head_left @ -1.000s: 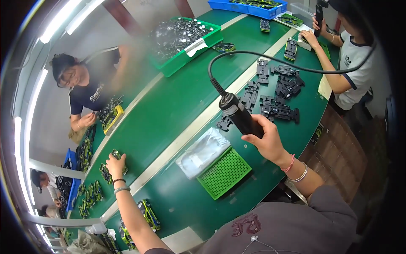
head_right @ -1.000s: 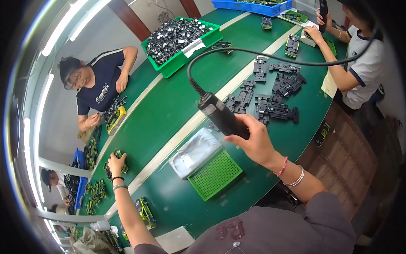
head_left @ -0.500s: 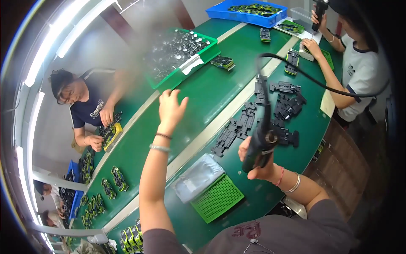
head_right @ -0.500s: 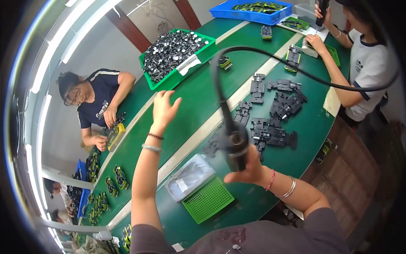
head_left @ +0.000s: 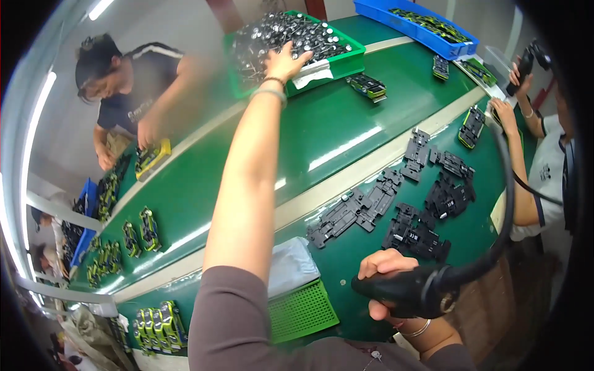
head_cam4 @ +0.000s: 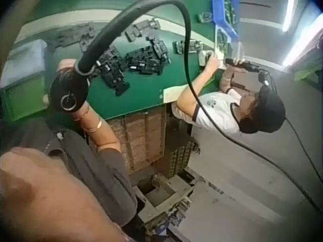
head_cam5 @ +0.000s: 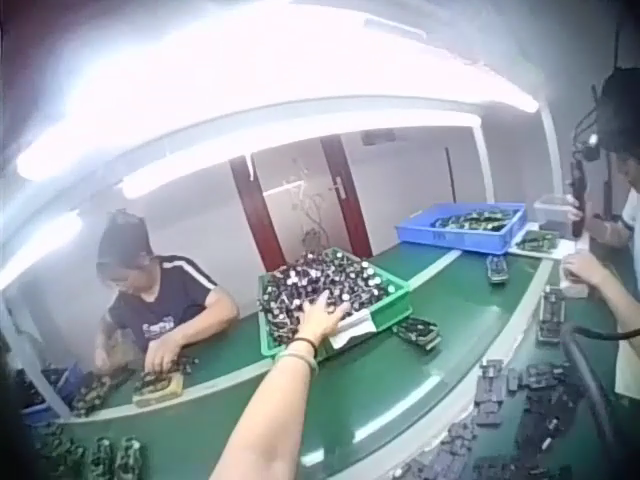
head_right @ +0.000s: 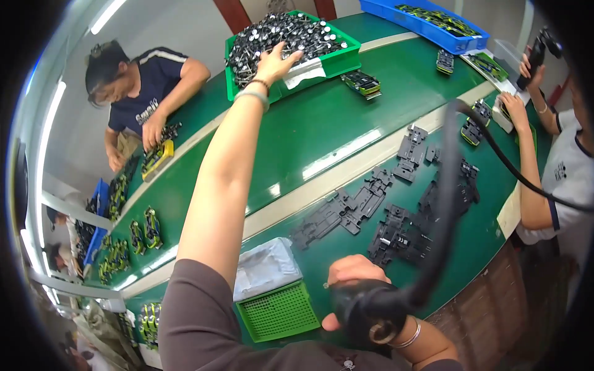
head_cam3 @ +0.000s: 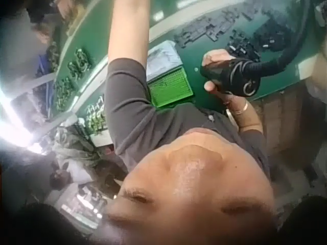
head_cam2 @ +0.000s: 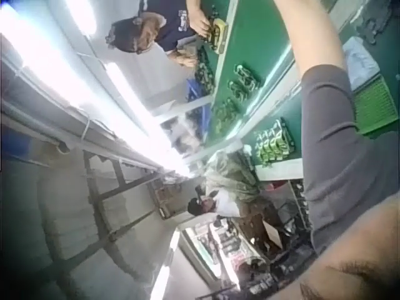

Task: The person assembles toy cars on a conveyor belt by fastening the chassis to the car body using an electric screwdriver and placing the completed cars into a partitioned box.

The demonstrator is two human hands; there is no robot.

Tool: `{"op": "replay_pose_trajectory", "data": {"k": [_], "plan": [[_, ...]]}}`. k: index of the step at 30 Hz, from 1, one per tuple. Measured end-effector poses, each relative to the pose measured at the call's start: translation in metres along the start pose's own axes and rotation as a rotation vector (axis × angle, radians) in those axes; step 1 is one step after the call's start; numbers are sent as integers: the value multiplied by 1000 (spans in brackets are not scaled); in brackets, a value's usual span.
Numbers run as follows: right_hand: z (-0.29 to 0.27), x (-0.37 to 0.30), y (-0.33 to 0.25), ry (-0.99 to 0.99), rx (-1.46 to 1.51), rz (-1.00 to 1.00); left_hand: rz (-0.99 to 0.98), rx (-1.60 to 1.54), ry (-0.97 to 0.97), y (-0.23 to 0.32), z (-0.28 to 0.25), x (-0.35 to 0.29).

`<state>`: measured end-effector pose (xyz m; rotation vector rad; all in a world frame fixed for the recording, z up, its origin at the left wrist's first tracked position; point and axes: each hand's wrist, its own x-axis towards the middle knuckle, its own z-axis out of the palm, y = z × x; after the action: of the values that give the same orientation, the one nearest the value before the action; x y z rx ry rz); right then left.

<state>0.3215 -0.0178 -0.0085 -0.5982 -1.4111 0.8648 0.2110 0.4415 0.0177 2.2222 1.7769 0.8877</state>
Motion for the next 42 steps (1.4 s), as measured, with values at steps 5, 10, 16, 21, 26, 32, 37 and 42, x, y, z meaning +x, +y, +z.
{"op": "replay_pose_trajectory", "data": {"k": [5, 10, 16, 21, 26, 32, 37, 42], "plan": [[3, 4, -7, 52, -13, 66, 9, 145, -24, -9, 15, 24], [2, 6, -9, 74, -14, 81, 156, 211, 165, -50, 7, 41], [1, 7, -13, 37, -56, 89, 188, 298, -24, -62, 1, 47], [2, 7, -11, 50, -50, 111, 237, 205, -255, -62, -6, 45], [3, 7, -10, 76, -42, 122, 277, 142, 14, -76, -6, 49], [3, 3, 12, 146, 145, -103, 216, 152, 201, -90, -5, 57], [-2, 4, 10, 89, 116, -84, -68, -45, 43, -98, -15, 58], [1, 5, 10, 111, 122, -83, -28, 115, 135, -126, -17, 82]]}}
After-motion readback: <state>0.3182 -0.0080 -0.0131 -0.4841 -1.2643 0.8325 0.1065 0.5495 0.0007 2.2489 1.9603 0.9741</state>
